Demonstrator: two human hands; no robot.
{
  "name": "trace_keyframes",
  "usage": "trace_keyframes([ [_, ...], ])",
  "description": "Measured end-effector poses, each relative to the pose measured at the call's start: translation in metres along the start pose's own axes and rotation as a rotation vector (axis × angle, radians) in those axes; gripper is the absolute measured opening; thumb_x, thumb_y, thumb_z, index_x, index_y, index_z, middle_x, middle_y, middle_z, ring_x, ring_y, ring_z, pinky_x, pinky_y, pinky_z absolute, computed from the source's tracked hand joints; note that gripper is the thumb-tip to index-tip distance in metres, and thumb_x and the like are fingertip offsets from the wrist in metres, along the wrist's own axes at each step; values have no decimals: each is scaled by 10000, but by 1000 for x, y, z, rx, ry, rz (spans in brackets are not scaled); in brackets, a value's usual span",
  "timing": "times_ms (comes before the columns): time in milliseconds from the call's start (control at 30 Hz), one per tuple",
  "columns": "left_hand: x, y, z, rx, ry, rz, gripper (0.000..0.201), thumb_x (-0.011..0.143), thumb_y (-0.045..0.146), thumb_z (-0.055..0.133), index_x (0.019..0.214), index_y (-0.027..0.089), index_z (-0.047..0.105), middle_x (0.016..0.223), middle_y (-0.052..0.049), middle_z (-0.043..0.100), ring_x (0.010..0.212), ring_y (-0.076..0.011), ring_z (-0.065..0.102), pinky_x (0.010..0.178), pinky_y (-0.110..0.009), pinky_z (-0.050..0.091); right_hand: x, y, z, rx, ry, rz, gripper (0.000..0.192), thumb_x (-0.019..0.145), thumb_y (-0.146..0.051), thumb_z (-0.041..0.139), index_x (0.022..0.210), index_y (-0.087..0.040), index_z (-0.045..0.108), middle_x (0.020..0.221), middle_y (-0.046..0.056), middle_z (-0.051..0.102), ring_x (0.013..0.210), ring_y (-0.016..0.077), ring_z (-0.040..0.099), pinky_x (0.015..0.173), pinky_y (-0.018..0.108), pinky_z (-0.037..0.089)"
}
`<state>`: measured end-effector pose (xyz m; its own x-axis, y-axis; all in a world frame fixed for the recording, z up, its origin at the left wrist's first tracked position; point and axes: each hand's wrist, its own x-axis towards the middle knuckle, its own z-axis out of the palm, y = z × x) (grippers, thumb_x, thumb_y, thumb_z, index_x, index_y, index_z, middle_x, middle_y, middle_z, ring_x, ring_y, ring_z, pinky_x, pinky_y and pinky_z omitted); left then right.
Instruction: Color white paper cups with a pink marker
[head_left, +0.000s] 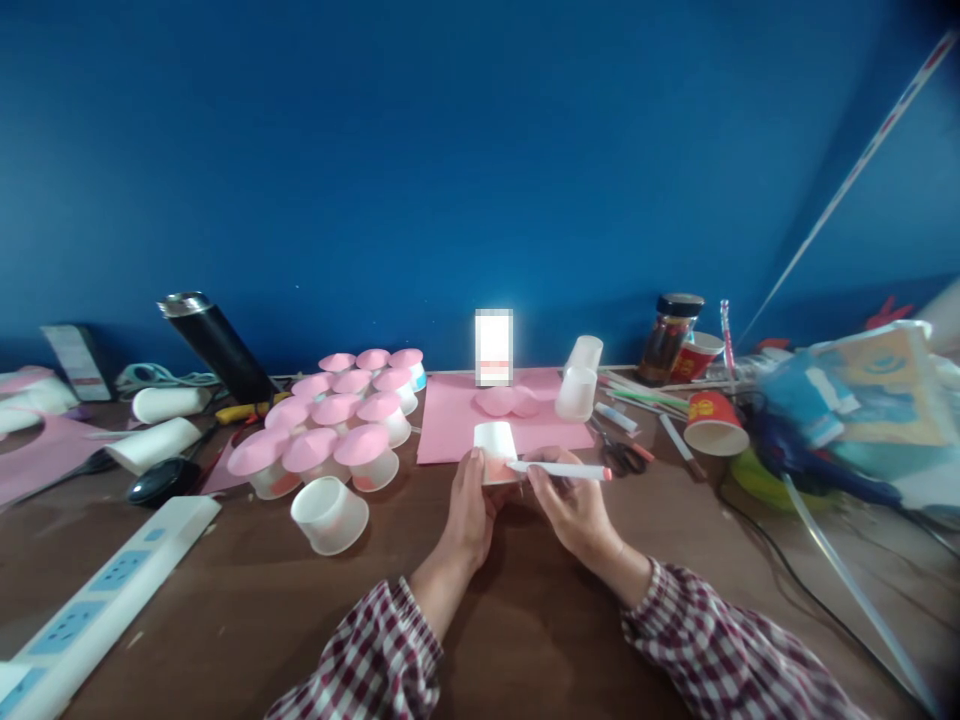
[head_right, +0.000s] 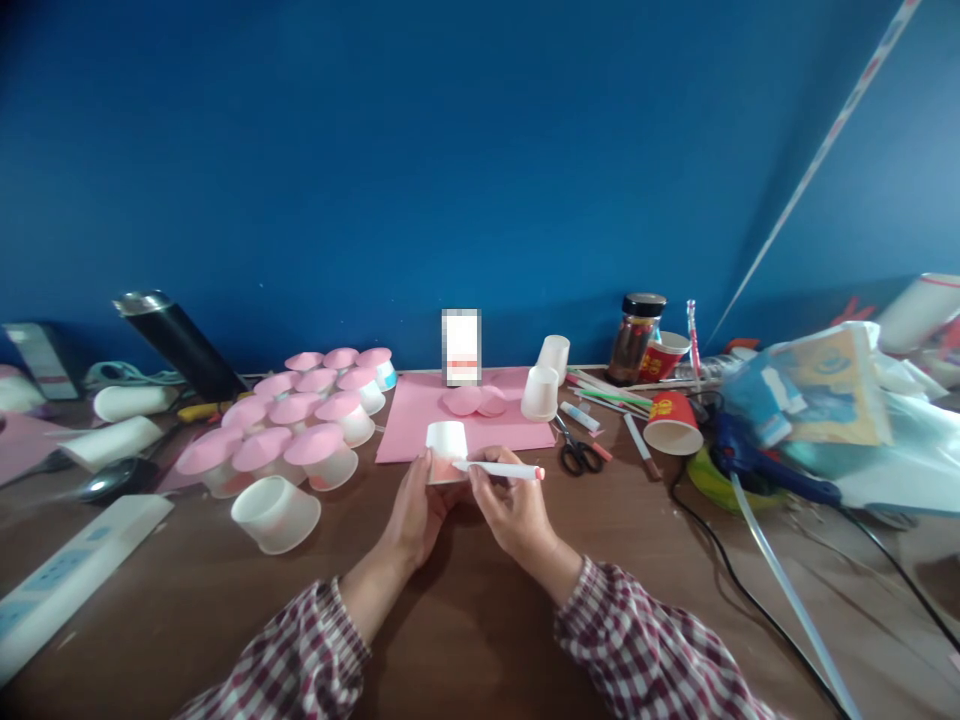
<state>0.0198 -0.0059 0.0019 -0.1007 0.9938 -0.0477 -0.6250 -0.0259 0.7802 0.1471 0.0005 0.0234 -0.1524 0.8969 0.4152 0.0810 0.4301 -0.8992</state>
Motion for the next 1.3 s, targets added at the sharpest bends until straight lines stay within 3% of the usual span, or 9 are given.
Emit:
trace_keyframes([
  [733,-1,-1,0,40,-35,17,354,849,452,492,963,140,616,957,-98,643,821,-181,597,712,-312,487,1,0,1,10,19,-2,128,867,-297,539,860,-175,580,746,20,604,644,132,569,574,220,473],
  [900,-2,-1,3,56,3,24,329,835,456,513,951,162,602,946,-74,635,838,-182,598,727,-319,485,0,2,0,-14,53,2,127,874,-291,533,891,-175,582,744,18,604,625,125,562,559,212,470],
  [1300,-3,2,5,78,-13,24,288,825,432,537,916,165,598,898,-53,625,828,-174,580,694,-296,472,-1,-1,1,-27,12,16,143,873,-302,531,885,-171,587,749,28,614,627,128,564,544,210,478],
])
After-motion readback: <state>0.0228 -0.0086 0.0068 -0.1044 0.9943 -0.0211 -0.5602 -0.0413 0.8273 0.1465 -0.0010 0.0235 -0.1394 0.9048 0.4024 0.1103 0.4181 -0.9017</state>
